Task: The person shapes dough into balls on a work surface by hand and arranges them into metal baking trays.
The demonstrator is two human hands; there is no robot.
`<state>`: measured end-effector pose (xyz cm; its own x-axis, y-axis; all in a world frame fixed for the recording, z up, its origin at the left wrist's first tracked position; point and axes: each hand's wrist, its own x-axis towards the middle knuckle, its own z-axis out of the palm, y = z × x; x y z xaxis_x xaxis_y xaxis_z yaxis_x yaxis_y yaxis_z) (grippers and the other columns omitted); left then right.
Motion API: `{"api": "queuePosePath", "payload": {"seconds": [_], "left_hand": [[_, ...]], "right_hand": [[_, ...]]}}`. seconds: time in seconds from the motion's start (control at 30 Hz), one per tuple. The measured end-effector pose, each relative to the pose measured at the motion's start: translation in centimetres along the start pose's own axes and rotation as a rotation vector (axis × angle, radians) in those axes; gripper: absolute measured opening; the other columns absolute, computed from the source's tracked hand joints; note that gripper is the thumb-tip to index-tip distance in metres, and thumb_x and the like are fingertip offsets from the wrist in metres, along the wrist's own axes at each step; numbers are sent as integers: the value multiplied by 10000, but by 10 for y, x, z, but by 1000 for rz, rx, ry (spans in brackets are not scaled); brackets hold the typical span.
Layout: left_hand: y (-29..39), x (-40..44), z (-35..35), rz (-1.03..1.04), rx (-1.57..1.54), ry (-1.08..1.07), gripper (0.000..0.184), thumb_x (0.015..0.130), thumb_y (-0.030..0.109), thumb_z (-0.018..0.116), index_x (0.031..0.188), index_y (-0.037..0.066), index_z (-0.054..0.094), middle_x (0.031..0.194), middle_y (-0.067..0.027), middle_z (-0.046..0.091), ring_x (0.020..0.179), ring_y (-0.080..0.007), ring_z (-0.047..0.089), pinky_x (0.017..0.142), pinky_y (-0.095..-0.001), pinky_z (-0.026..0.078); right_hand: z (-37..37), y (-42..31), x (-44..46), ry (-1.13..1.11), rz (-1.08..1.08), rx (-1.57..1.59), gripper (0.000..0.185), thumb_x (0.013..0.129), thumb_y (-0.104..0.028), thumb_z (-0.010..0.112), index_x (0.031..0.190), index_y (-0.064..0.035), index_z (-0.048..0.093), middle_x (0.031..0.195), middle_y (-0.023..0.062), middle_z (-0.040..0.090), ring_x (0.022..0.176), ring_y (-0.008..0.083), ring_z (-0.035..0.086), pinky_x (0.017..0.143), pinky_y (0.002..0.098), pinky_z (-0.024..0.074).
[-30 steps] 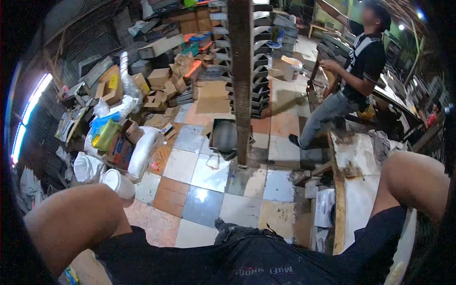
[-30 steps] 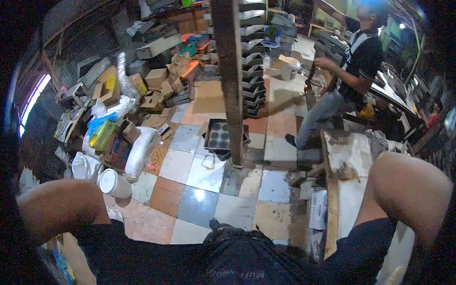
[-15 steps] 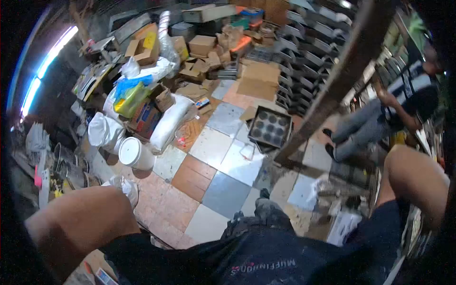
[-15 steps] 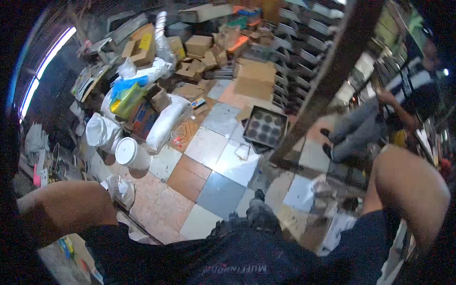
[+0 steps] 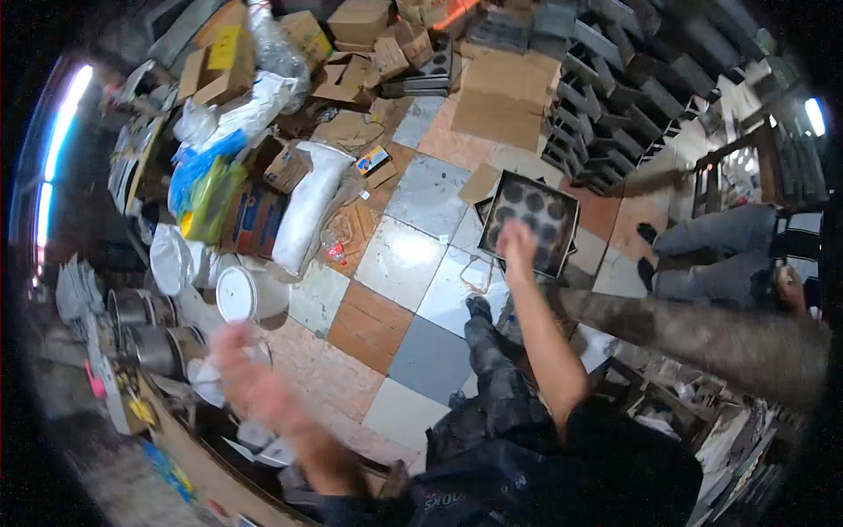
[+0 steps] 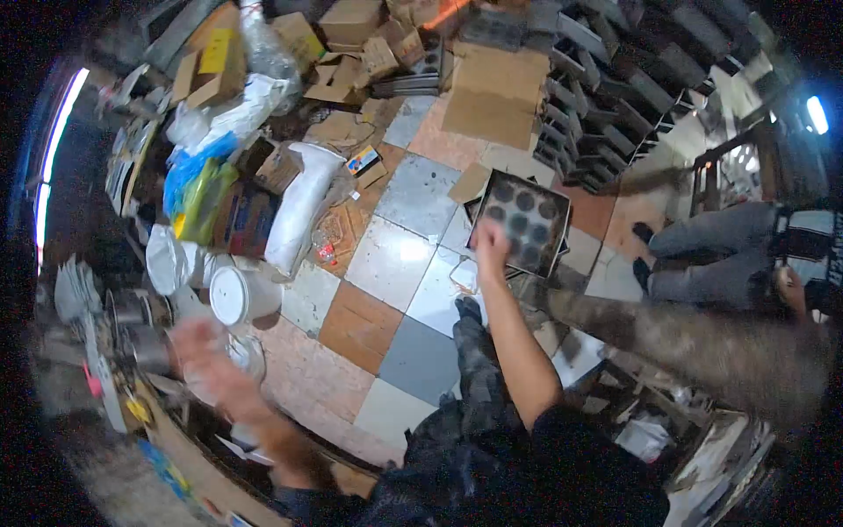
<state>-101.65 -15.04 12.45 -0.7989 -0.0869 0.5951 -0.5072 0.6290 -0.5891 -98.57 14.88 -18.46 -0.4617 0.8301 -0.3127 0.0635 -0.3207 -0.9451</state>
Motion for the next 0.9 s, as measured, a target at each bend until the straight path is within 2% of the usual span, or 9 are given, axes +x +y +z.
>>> {"api": "queuePosePath", "payload": {"seconds": [0.03, 0.1, 0.2, 0.27, 0.5, 0.63, 0.73, 0.77, 0.9], "left_hand": [[34, -1, 16, 97, -34, -25, 259, 916, 218, 542, 1097, 35, 571, 1028, -100, 610, 981, -248, 585, 868, -385, 466], [112, -127, 152, 576, -1455, -717, 501, 870, 277, 661, 1229, -41, 516, 1157, -255, 571, 1127, -394, 511, 1029, -469, 360], [82, -294, 244, 878, -1223, -1177, 527, 835, 350, 711, 1159, -39, 564, 1130, -286, 584, 1107, -451, 520, 970, -507, 403], [59, -312, 261, 1077, -832, -1592, 489, 837, 368, 702, 1118, -17, 592, 1066, -270, 608, 1017, -415, 571, 887, -475, 457], [126, -279, 330, 749, -581, -1661, 462, 841, 369, 688, 1076, -19, 603, 1016, -252, 617, 977, -393, 583, 857, -468, 465], [124, -273, 348, 669, -501, -1675, 449, 843, 370, 680, 1051, -21, 608, 987, -241, 622, 954, -380, 590, 840, -464, 469], [115, -269, 356, 646, -473, -1681, 440, 845, 371, 674, 1033, -22, 613, 965, -234, 626, 937, -370, 595, 828, -461, 472], [114, -268, 359, 649, -467, -1679, 437, 845, 371, 672, 1027, -22, 614, 958, -231, 627, 931, -367, 597, 824, -460, 473], [108, -261, 361, 672, -497, -1685, 428, 848, 373, 664, 1003, -24, 620, 929, -221, 632, 908, -354, 604, 807, -456, 477]], "right_hand": [[-15, 85, 16, 52, 182, -115, 68, 886, -108, 584, 904, -70, 638, 710, 14, 585, 647, 134, 556, 581, 262, 444], [-53, 183, 28, -48, 686, -386, 84, 846, -182, 618, 808, -109, 634, 700, 27, 587, 693, 187, 596, 607, 393, 465], [-122, 320, 40, -194, 1084, -568, 150, 846, -245, 647, 839, -96, 625, 736, 50, 602, 762, 228, 627, 598, 453, 486], [-139, 355, 69, 34, 1097, -399, 171, 851, -251, 649, 912, -94, 614, 777, 68, 604, 753, 234, 621, 624, 474, 504], [-160, 442, 183, 731, 1076, 229, 366, 928, -342, 561, 1181, -85, 498, 1079, 161, 560, 911, 312, 598, 821, 583, 509], [-183, 511, 222, 700, 1175, 300, 429, 929, -323, 571, 1269, -94, 445, 1302, 190, 433, 1059, 350, 556, 900, 570, 475], [-162, 515, 214, 810, 1080, 177, 299, 912, -273, 598, 1135, -81, 543, 1167, 153, 525, 960, 332, 594, 889, 517, 486], [-158, 505, 209, 796, 1011, 91, 223, 879, -199, 636, 1059, -88, 563, 944, 102, 600, 820, 270, 618, 790, 420, 525], [-136, 471, 205, 905, 696, 310, 171, 850, -146, 647, 988, -75, 576, 784, 56, 598, 715, 215, 606, 653, 346, 516]]}}
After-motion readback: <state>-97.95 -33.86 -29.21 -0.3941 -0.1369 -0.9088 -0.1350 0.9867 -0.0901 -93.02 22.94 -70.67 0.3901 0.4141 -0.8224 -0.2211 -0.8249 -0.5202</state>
